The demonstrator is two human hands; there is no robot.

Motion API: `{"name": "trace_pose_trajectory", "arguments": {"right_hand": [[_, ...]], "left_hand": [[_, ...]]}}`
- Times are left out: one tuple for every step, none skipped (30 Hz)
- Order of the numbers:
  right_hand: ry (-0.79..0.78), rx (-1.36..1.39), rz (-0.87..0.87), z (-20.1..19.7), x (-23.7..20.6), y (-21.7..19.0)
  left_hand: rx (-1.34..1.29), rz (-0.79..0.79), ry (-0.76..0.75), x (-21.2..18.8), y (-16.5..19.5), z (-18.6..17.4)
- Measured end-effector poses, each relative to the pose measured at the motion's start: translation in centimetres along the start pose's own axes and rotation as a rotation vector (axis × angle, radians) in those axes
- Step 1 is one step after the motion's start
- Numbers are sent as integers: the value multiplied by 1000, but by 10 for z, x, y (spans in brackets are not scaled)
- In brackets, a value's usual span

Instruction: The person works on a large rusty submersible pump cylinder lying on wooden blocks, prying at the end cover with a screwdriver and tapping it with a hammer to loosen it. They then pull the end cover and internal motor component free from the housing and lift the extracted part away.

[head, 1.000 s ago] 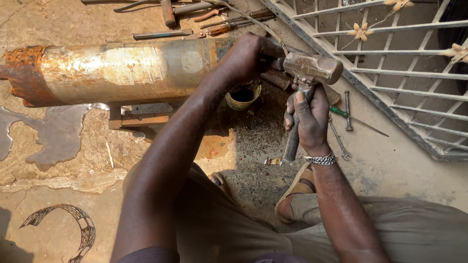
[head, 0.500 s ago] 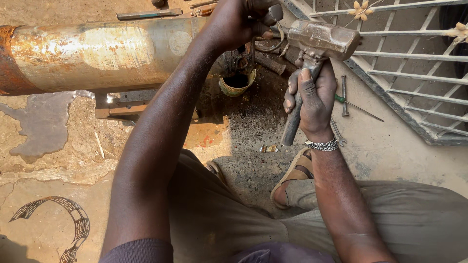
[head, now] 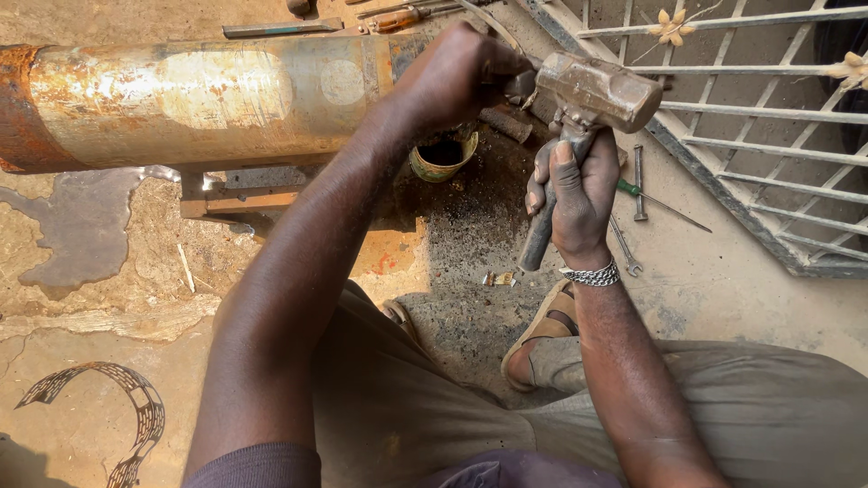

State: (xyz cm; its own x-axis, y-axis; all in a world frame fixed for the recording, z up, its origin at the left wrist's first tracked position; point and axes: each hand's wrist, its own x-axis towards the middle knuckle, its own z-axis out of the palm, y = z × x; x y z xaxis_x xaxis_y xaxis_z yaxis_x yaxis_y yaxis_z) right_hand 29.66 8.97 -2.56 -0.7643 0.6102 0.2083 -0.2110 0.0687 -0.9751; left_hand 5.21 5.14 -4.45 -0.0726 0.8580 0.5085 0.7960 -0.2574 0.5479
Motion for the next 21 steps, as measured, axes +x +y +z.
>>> {"name": "trace_pose_trajectory", "arguments": {"right_hand": [[15,4,-13,2,-1,2],[29,9,-29,4,-2,4],[41,19,-33,6,-3,7],[52,30,-35,7,-5,11],[65,42,-40,9,-6,16],[67,36,-20,9,-8,22],[70,29,3,8,-10,28],[74,19,26,7,-11,35],[74,28,54,5,-12,39],[74,37,80,2,-13,39],[74,44,107,-2,-14,33],[59,85,53,-7,-15,22],[42,125,0,-11,-15,6],[24,167,-54,-13,-12,-12],[100,240,-165,-18,-15,-37],[53,246,-302,-25,-16,-66],[77,177,-416,-29,-17,-90],[110,107,-530,-31,-17,-108],[151,38,-640,-30,-18,-117],[168,-20,-758,-29,-16,-119],[162,119,-738,-21,-15,-104]], "left_hand": [[57,7,-29,-2,5,6],[116,14,-58,-4,8,10],[117,15,-30,-7,11,14],[118,16,-3,-10,13,16],[120,20,23,-12,14,18],[139,27,40,-15,15,18],[155,33,55,-17,16,17],[168,40,71,-18,17,16],[162,23,62,-18,18,15],[156,8,52,-18,19,14],[149,-7,43,-17,20,13],[125,-37,19,-16,21,11],[101,-68,-6,-16,21,10],[80,-98,-32,-15,21,9],[93,-77,-20,-14,20,9],[101,-61,-7,-14,19,8],[105,-53,5,-14,18,9],[83,-75,-8,-15,17,9],[63,-91,-18,-14,16,10],[52,-101,-29,-15,15,10],[68,-91,-15,-15,15,10]]}}
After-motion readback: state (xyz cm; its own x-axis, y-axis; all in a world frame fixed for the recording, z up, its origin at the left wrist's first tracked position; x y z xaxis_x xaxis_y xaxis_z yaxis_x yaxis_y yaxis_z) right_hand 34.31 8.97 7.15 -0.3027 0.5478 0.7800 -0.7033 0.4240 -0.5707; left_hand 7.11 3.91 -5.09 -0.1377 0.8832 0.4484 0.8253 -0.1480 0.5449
